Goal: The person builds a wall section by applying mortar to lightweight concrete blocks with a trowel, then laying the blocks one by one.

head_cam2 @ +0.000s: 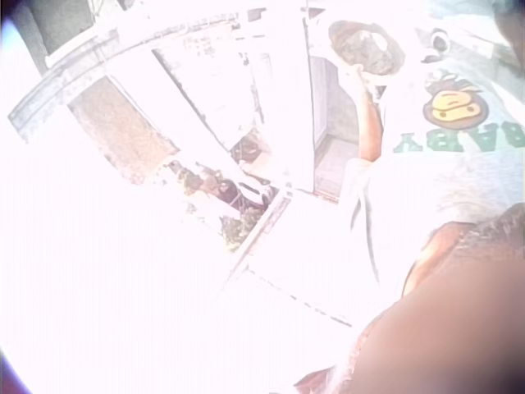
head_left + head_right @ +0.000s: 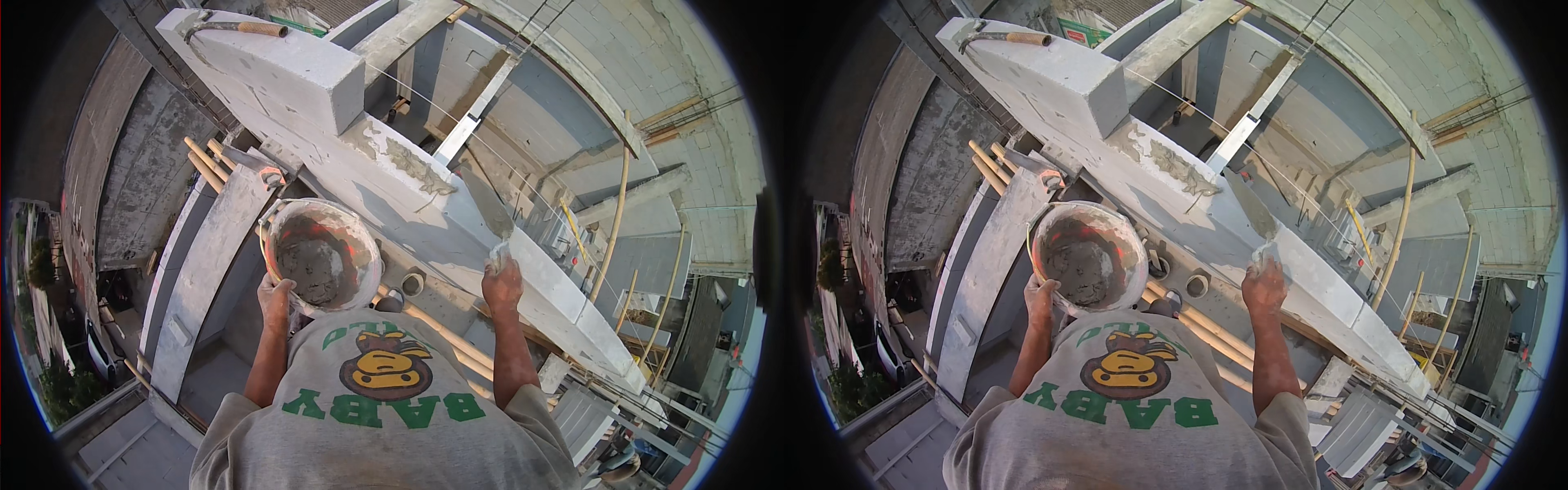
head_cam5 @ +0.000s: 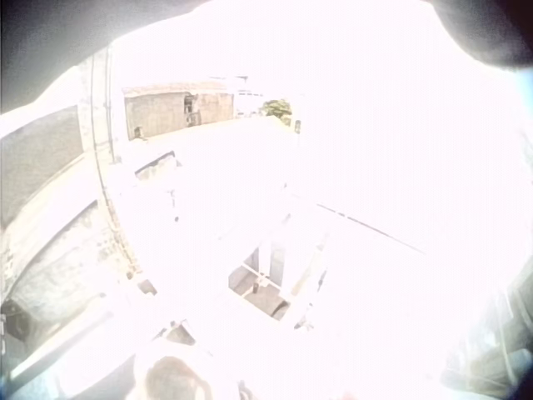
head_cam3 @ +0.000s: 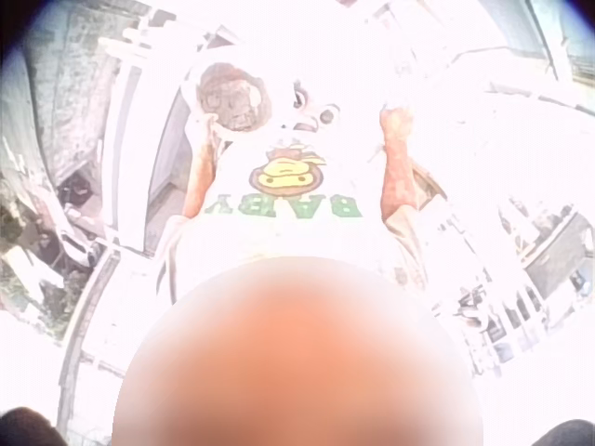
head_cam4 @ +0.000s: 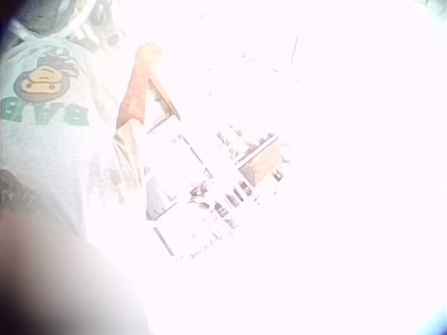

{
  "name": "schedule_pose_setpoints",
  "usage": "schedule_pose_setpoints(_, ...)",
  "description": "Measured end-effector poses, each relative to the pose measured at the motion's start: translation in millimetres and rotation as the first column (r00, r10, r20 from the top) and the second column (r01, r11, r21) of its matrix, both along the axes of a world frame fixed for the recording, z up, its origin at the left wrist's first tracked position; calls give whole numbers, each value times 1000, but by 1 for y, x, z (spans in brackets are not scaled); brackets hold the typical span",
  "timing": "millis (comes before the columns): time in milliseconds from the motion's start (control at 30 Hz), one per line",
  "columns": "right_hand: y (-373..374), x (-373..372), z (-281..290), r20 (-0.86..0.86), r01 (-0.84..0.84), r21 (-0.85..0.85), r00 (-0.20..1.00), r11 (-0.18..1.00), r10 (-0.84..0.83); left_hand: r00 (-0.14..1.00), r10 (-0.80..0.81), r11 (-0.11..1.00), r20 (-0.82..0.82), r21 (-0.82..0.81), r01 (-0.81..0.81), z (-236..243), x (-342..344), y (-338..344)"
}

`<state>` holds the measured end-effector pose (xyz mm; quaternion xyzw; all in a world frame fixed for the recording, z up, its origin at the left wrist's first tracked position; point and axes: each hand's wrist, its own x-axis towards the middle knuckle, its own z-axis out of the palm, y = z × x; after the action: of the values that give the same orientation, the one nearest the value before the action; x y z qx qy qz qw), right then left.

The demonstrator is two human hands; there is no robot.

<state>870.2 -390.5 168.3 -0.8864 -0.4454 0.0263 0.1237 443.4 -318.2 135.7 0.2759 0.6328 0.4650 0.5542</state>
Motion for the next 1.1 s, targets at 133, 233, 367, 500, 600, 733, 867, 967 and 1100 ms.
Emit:
schedule_pose_setpoints(133,41,-30,33,-646,-3,-114,760,993,-72,1000,-9,1000,8,-27,10,-7,-9,11)
schedule_pose_setpoints(233,80,-71,67,-683,-213,-118,726,970,76,999,-36,998,5,-47,36,-4,-13,24)
schedule_pose_setpoints(367,117,-114,66,-592,-242,-164,800,956,101,991,-136,987,-20,-88,134,-8,-17,50)
schedule_pose_setpoints(500,138,-137,70,-585,-195,-252,811,948,11,977,-212,970,17,-118,213,-12,-25,75)
schedule_pose_setpoints(600,124,-136,69,-532,-93,-357,838,929,-121,964,-264,954,31,-139,266,-22,-34,90)
schedule_pose_setpoints(733,97,-127,59,-462,74,-382,848,921,-260,950,-303,940,71,-142,311,-36,-44,107)
schedule_pose_setpoints(867,81,-119,64,-464,171,-356,821,919,-332,929,-361,926,86,-87,368,-56,-53,117)
schedule_pose_setpoints(967,65,-112,59,-424,256,-339,817,905,-390,929,-368,919,42,-135,370,-50,-52,116)
schedule_pose_setpoints(1100,41,-93,49,-424,282,-319,811,905,-402,945,-326,937,-8,-137,322,-49,-51,108)
